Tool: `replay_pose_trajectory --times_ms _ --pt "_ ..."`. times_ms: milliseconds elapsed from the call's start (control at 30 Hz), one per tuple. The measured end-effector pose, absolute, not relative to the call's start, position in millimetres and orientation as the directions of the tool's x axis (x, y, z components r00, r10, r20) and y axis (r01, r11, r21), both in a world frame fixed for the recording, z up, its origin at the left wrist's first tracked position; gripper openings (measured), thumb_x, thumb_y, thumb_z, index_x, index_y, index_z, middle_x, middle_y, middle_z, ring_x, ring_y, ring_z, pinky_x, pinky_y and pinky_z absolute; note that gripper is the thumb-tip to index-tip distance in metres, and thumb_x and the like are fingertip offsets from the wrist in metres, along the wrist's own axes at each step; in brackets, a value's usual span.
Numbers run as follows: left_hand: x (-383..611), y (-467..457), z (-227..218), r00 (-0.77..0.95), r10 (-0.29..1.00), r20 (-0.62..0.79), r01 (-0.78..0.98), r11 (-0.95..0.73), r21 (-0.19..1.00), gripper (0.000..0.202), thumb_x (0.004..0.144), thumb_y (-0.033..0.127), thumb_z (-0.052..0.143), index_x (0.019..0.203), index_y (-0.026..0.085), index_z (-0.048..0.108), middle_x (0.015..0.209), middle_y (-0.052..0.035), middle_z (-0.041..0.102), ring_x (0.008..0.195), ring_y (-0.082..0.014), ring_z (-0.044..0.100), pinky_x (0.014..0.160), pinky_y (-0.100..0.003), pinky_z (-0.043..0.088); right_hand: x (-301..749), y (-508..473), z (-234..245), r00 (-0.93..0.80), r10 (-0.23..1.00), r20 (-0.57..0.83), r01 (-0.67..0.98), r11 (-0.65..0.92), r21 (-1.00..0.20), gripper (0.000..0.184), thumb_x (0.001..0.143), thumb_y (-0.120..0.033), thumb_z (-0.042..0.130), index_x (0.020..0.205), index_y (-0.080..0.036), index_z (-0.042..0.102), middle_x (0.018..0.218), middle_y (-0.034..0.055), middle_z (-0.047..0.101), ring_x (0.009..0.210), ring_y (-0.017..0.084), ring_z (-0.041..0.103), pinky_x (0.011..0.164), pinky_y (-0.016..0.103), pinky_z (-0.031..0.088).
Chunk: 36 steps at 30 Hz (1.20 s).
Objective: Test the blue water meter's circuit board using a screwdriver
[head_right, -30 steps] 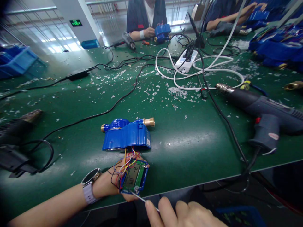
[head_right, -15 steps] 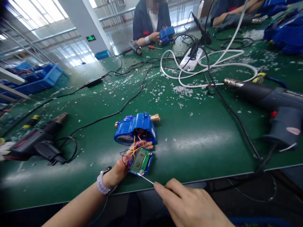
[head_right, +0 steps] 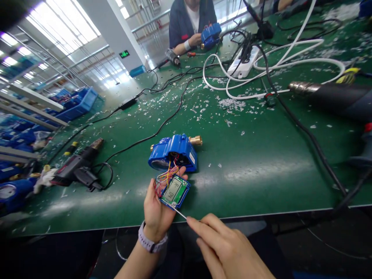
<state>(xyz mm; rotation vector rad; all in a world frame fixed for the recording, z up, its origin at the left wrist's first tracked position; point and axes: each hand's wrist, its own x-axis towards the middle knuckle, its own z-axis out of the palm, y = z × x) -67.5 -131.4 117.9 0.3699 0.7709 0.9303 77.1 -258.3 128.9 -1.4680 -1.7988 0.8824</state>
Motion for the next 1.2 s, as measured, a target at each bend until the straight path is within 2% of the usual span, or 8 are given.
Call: replay_pose_trajectory --times_ms 200,300,367,433,533,767,967,1200 --pt "-68 -130 117 0.422 0.753 -0.504 -0.593 0.65 0.475 0.047 0.097 0.035 0.034 0.113 0.006 0.068 0.12 -0.0163 0.068 0.101 -0.022 0.068 0.093 -0.032 0.051 77 -261 124 -0.145 0.98 0.136 0.519 0.192 -0.833 0.044 0.095 -0.009 0.033 0.133 -0.019 0.054 0.111 0.0082 0.063 0.089 0.017 0.068 0.075 0.023 0.059" --pt "-72 -129 115 0.451 0.719 -0.53 -0.571 0.688 0.447 0.039 0.092 0.027 0.04 0.106 0.006 0.07 0.107 -0.0145 0.072 0.094 -0.022 0.07 0.089 -0.032 0.052 75 -264 125 -0.141 0.978 0.152 0.524 0.204 -0.827 0.044 0.094 -0.008 0.034 0.132 -0.018 0.055 0.114 0.0086 0.063 0.09 0.018 0.068 0.075 0.023 0.059" --pt "-73 -130 115 0.459 0.724 -0.516 -0.551 0.687 0.474 0.034 0.089 0.025 0.045 0.099 0.007 0.072 0.096 -0.0115 0.074 0.091 -0.0231 0.07 0.086 -0.033 0.053 73 -265 126 -0.149 0.973 0.177 0.528 0.23 -0.818 0.045 0.093 -0.007 0.033 0.129 -0.016 0.058 0.11 0.0091 0.066 0.086 0.018 0.069 0.071 0.023 0.06" --pt "-74 -132 115 0.464 0.752 -0.468 -0.528 0.659 0.536 0.033 0.089 0.03 0.049 0.095 0.008 0.072 0.091 -0.01 0.073 0.092 -0.0249 0.07 0.085 -0.033 0.053 71 -265 127 -0.156 0.966 0.205 0.526 0.257 -0.811 0.046 0.091 -0.006 0.031 0.127 -0.013 0.059 0.103 0.0091 0.068 0.081 0.018 0.07 0.068 0.022 0.06" --pt "-75 -137 117 0.466 0.795 -0.387 -0.493 0.597 0.633 0.046 0.091 0.045 0.047 0.099 0.007 0.072 0.094 -0.0109 0.073 0.092 -0.0268 0.069 0.086 -0.035 0.052 71 -266 128 -0.143 0.966 0.213 0.526 0.257 -0.811 0.044 0.091 -0.006 0.031 0.124 -0.014 0.06 0.099 0.0078 0.069 0.083 0.018 0.07 0.067 0.023 0.06" --pt "-82 -141 110 0.434 0.86 -0.268 -0.463 0.468 0.753 0.062 0.088 0.059 0.044 0.114 0.009 0.068 0.121 -0.0164 0.067 0.097 -0.027 0.067 0.085 -0.036 0.053 71 -272 130 -0.099 0.981 0.167 0.481 0.194 -0.855 0.044 0.087 -0.006 0.037 0.121 -0.025 0.058 0.112 0.001 0.066 0.1 0.016 0.066 0.076 0.019 0.058" --pt "-82 -147 102 0.324 0.92 -0.221 -0.485 0.362 0.796 0.064 0.085 0.064 0.046 0.11 0.01 0.071 0.111 -0.016 0.071 0.089 -0.0259 0.068 0.079 -0.034 0.054 65 -267 132 -0.096 0.971 0.218 0.488 0.237 -0.84 0.041 0.09 -0.006 0.036 0.121 -0.02 0.06 0.106 0.0034 0.069 0.092 0.016 0.069 0.07 0.017 0.059" --pt "-82 -142 104 0.404 0.9 -0.165 -0.509 0.371 0.777 0.064 0.083 0.065 0.052 0.11 0.01 0.071 0.097 -0.0126 0.072 0.09 -0.0245 0.067 0.086 -0.034 0.053 66 -267 128 -0.189 0.967 0.172 0.499 0.246 -0.831 0.047 0.088 -0.002 0.035 0.126 -0.016 0.059 0.098 0.0056 0.069 0.078 0.015 0.07 0.072 0.02 0.06"
